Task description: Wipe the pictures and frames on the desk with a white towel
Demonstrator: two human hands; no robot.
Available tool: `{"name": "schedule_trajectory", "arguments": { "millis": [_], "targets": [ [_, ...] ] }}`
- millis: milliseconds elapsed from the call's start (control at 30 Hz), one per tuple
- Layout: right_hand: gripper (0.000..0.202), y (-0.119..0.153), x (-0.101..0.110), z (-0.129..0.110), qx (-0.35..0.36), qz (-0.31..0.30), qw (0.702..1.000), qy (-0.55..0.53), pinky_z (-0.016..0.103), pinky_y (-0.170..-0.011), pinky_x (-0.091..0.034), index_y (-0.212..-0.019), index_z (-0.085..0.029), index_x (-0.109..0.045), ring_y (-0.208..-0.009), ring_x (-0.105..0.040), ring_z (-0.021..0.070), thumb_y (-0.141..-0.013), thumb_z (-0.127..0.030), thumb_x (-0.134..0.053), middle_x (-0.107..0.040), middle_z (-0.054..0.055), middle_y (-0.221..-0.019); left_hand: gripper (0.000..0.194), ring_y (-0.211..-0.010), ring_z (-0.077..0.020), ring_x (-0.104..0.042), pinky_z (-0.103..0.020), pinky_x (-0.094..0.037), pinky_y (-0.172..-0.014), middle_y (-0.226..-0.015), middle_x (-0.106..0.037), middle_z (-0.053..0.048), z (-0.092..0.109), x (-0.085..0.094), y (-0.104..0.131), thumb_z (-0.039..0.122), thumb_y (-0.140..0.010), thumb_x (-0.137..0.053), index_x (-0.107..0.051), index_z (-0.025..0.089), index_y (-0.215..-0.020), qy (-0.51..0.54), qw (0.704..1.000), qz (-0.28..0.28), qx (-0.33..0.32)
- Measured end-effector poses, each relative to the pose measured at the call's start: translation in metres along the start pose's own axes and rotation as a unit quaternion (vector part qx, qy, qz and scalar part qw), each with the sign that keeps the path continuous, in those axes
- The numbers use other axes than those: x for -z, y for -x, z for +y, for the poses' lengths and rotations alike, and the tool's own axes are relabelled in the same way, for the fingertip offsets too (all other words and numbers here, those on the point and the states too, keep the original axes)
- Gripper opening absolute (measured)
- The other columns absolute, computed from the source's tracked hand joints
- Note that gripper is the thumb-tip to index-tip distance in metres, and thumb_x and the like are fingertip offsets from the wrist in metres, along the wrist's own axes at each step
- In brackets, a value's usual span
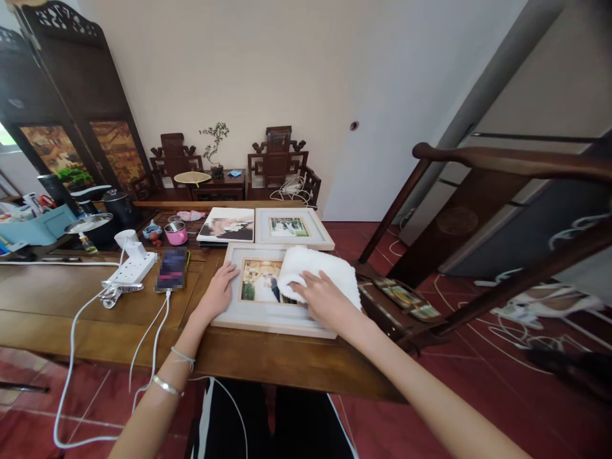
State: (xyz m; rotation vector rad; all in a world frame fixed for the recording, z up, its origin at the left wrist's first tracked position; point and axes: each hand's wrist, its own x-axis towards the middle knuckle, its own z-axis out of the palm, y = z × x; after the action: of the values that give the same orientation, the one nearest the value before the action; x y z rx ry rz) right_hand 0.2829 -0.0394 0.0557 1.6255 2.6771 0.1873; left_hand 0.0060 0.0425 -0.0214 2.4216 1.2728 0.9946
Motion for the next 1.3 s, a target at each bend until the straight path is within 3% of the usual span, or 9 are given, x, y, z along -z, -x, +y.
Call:
{"name": "schedule_trajectory", "arguments": {
  "millis": [167,267,433,567,700,800,1067,1167,1300],
  "targets": [
    [0.065,0.043,0.037,-0.021,0.027,-0.077,0.994,-0.070,0.038,-0.090,-0.041,-0.122,-0.017,-0.060,-0.099,-0.060,0.0263,-0.066,0.007,-0.037,-0.064,0.015,-0.104,0.047,-0.134,-0.0256,-0.040,-0.050,-0.032,-0.112,-0.133,-0.055,-0.015,0.002,0.000,0.000,0.002,-0.080,-0.037,-0.061,0.010,-0.120,-0.011,1.000,-0.003,0.005],
    [0.068,0.046,0.040,-0.024,0.018,-0.078,0.994,-0.069,0.039,-0.092,-0.040,-0.125,-0.017,-0.058,-0.107,-0.058,0.0278,-0.065,0.007,-0.035,-0.062,0.016,-0.112,0.048,-0.135,-0.0253,-0.039,-0.051,-0.032,-0.112,-0.133,-0.055,-0.015,0.003,0.001,0.000,0.002,-0.080,-0.037,-0.061,0.011,-0.120,-0.015,1.000,-0.010,0.003],
    [0.068,0.010,0.008,0.002,-0.013,-0.022,0.998,-0.049,0.044,-0.105,-0.031,-0.132,-0.014,-0.052,-0.121,-0.050,0.0293,-0.068,0.005,-0.041,-0.050,0.020,-0.135,0.049,-0.136,-0.0251,-0.037,-0.053,-0.029,-0.112,-0.135,-0.054,-0.014,0.001,0.001,0.001,0.002,-0.079,-0.038,-0.060,0.013,-0.121,0.003,1.000,-0.010,0.000],
    [0.062,-0.033,-0.014,0.030,-0.058,0.060,0.995,-0.047,0.049,-0.105,-0.030,-0.132,-0.012,-0.050,-0.131,-0.039,0.0303,-0.072,0.003,-0.040,-0.048,0.021,-0.137,0.049,-0.136,-0.0258,-0.037,-0.053,-0.029,-0.113,-0.134,-0.054,-0.015,-0.001,0.002,0.001,0.002,-0.078,-0.038,-0.061,0.012,-0.120,0.018,1.000,-0.010,-0.009],
    [0.059,-0.049,-0.022,0.036,-0.060,0.077,0.994,-0.040,0.054,-0.106,-0.024,-0.130,-0.010,-0.052,-0.134,-0.035,0.0295,-0.074,0.003,-0.038,-0.051,0.022,-0.134,0.049,-0.135,-0.0249,-0.038,-0.052,-0.030,-0.113,-0.133,-0.055,-0.013,0.000,0.004,0.000,0.002,-0.077,-0.039,-0.062,0.014,-0.120,0.020,1.000,-0.006,-0.008],
    [0.060,-0.032,-0.021,0.027,-0.032,0.066,0.996,-0.043,0.054,-0.108,-0.021,-0.127,-0.011,-0.055,-0.134,-0.035,0.0283,-0.071,0.004,-0.039,-0.053,0.020,-0.133,0.048,-0.135,-0.0251,-0.039,-0.051,-0.031,-0.112,-0.133,-0.056,-0.013,0.002,0.004,-0.001,0.003,-0.078,-0.039,-0.062,0.013,-0.119,0.011,1.000,-0.006,-0.002],
    [0.069,0.052,0.010,-0.003,0.043,-0.031,0.992,-0.115,0.051,-0.111,-0.022,-0.125,-0.015,-0.058,-0.134,-0.037,0.0268,-0.062,0.007,-0.038,-0.050,0.020,-0.136,0.046,-0.135,-0.0244,-0.039,-0.051,-0.031,-0.112,-0.133,-0.056,-0.012,0.003,0.001,0.001,0.005,-0.081,-0.039,-0.062,0.015,-0.120,0.018,1.000,0.001,0.004],
    [0.069,0.052,0.008,-0.002,0.036,-0.032,0.991,-0.127,0.051,-0.112,-0.021,-0.125,-0.014,-0.057,-0.135,-0.035,0.0268,-0.062,0.007,-0.038,-0.048,0.020,-0.138,0.046,-0.135,-0.0240,-0.038,-0.051,-0.030,-0.113,-0.134,-0.055,-0.012,0.002,0.001,0.001,0.006,-0.081,-0.039,-0.061,0.015,-0.121,0.026,1.000,-0.002,0.008],
    [0.068,0.023,-0.005,0.011,0.002,0.001,0.992,-0.125,0.050,-0.112,-0.020,-0.129,-0.009,-0.053,-0.137,-0.031,0.0270,-0.063,0.006,-0.039,-0.047,0.022,-0.138,0.047,-0.136,-0.0238,-0.037,-0.051,-0.029,-0.113,-0.135,-0.054,-0.011,0.002,0.003,0.002,0.006,-0.081,-0.039,-0.061,0.016,-0.122,0.020,1.000,-0.012,0.011]
  ]
}}
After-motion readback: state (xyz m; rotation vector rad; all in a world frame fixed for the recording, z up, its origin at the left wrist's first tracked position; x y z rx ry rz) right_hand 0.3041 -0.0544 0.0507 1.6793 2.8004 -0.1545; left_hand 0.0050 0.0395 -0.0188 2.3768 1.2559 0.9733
